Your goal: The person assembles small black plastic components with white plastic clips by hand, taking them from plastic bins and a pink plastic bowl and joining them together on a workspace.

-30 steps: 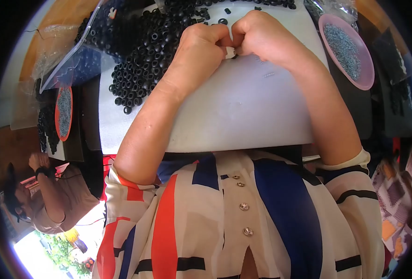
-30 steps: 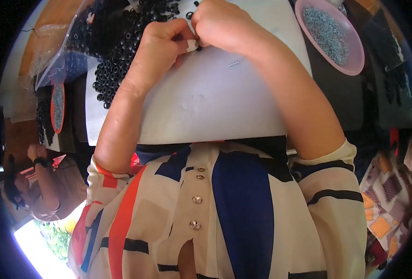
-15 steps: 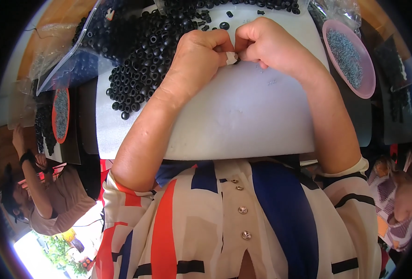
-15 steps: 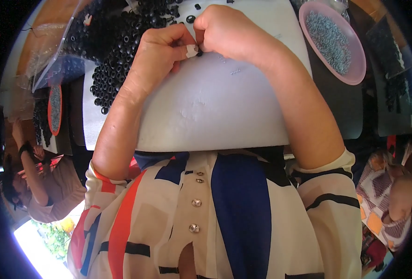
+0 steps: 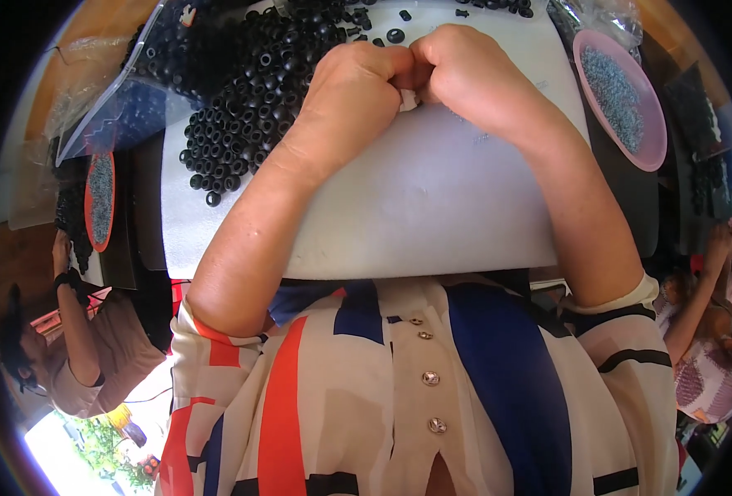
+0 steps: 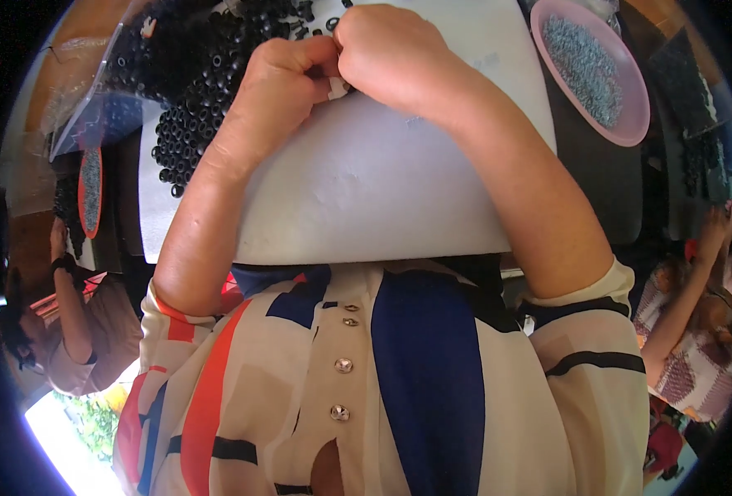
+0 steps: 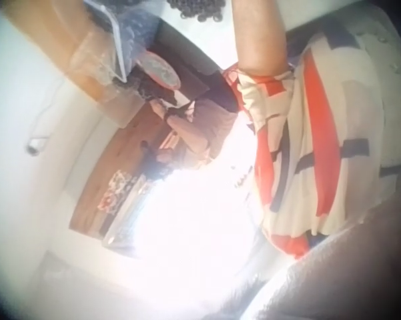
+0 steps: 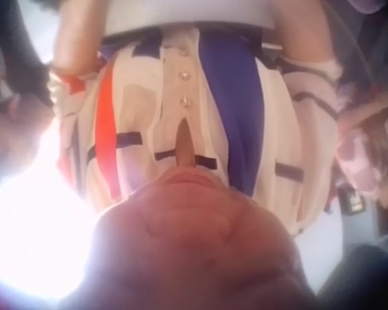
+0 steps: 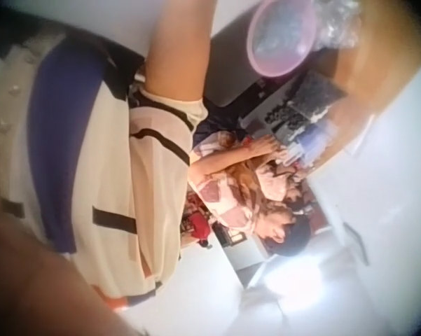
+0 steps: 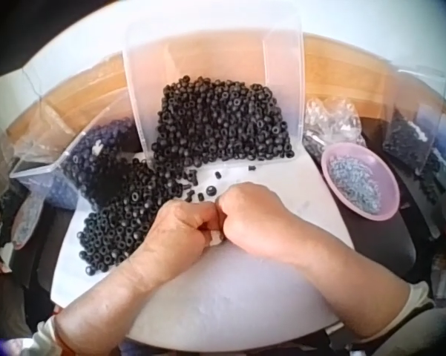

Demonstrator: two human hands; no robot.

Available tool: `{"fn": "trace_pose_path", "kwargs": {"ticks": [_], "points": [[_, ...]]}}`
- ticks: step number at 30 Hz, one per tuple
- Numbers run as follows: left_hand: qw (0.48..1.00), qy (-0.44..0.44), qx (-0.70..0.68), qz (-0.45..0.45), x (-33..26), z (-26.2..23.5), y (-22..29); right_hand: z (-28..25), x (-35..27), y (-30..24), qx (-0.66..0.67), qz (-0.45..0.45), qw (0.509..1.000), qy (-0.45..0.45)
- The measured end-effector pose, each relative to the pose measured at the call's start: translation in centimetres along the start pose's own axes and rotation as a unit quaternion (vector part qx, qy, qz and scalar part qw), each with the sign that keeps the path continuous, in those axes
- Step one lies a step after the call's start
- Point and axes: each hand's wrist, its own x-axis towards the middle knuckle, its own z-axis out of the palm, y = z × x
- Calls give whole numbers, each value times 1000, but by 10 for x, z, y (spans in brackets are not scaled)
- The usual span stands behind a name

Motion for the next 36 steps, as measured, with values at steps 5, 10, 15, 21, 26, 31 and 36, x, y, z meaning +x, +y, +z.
{"fn": "trace_pose_path", "kwargs": {"ticks": [5,10,15,21,26,31,36], "points": [[997,-45,5,-70,2,-9,7,-6,0,8,-2,-41,998,38],[994,-26,-71,-75,-10,-13,18,-17,4,18,262,-3,965,29],[990,90,5,112,-10,-8,13,-18,2,19,322,-38,929,178],[936,79,178,295,-7,17,17,-20,3,15,342,-46,903,256],[926,81,192,315,-3,22,17,-21,11,23,343,-59,891,292],[937,77,155,304,-7,27,27,-24,13,29,310,-53,890,332],[922,-29,293,251,0,32,38,-24,12,26,276,-57,901,329]]}}
